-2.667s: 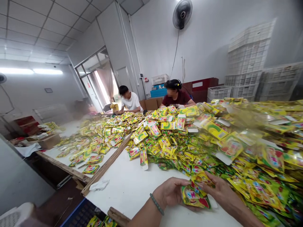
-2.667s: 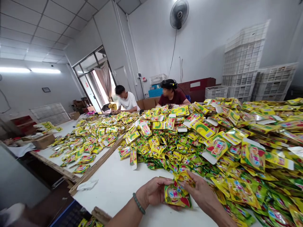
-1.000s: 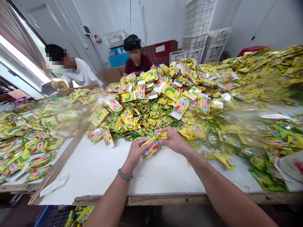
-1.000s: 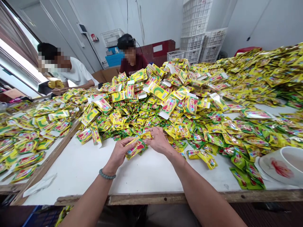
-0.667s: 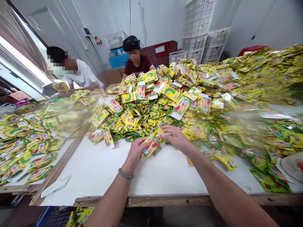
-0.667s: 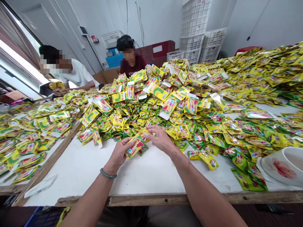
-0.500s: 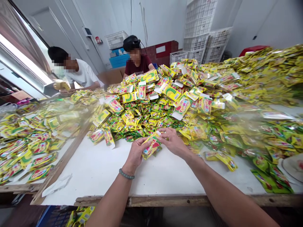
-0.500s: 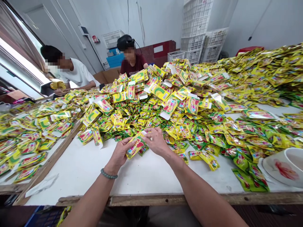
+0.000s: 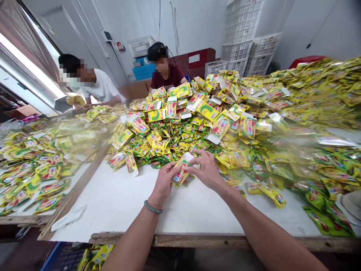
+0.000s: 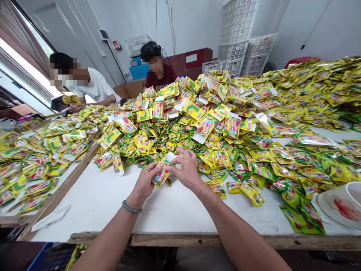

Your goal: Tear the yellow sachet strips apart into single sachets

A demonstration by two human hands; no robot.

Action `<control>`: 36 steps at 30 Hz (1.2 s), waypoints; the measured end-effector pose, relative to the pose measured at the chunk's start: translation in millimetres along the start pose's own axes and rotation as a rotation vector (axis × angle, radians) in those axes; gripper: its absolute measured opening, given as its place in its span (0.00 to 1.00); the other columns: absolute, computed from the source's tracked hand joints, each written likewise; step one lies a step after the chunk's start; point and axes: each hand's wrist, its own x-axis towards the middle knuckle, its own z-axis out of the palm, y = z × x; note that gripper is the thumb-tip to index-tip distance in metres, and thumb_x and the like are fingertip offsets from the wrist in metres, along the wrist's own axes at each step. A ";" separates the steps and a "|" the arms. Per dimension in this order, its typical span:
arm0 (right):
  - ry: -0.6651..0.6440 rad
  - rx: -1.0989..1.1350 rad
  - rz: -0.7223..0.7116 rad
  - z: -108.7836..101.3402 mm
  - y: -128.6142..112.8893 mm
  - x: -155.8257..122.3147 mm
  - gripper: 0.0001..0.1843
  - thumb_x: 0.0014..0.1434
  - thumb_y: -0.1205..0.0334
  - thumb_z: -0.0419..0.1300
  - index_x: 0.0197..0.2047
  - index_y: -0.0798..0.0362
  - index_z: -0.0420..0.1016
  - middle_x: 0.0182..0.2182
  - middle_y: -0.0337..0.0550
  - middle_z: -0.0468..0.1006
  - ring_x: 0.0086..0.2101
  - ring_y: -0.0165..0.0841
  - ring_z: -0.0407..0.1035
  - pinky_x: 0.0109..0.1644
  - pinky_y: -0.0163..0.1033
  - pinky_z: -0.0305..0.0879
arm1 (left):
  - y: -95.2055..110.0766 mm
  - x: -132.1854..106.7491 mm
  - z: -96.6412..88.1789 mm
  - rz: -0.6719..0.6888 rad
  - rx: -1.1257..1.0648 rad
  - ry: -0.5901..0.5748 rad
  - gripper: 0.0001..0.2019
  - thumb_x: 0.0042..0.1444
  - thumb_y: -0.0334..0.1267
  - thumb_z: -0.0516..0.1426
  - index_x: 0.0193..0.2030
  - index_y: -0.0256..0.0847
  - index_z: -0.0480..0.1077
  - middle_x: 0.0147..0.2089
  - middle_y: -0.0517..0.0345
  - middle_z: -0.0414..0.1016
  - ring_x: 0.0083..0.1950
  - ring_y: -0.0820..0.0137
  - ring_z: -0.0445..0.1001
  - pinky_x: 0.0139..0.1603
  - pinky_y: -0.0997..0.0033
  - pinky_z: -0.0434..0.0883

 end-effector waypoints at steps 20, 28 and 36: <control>-0.146 0.629 0.071 10.1 6.8 3.6 0.20 0.52 0.48 0.63 0.44 0.50 0.76 0.32 0.40 0.77 0.34 0.34 0.71 0.41 0.41 0.68 | -0.7 -4.1 0.1 0.213 0.161 0.000 0.32 0.46 0.43 0.67 0.57 0.47 0.61 0.38 0.60 0.77 0.30 0.69 0.77 0.33 0.70 0.74; -0.259 0.672 0.104 10.6 9.4 0.1 0.16 0.54 0.49 0.60 0.40 0.52 0.73 0.31 0.41 0.78 0.32 0.34 0.72 0.39 0.40 0.69 | 3.4 -3.2 -6.0 0.091 0.233 -0.130 0.25 0.45 0.42 0.68 0.48 0.43 0.66 0.34 0.61 0.77 0.30 0.69 0.76 0.33 0.72 0.72; -0.153 0.330 -0.031 1.6 -6.0 -3.1 0.17 0.60 0.51 0.54 0.32 0.51 0.80 0.37 0.44 0.82 0.42 0.40 0.73 0.47 0.43 0.66 | 3.0 -3.2 -2.0 0.143 0.140 0.054 0.25 0.45 0.47 0.67 0.44 0.44 0.59 0.25 0.66 0.74 0.23 0.72 0.73 0.27 0.74 0.70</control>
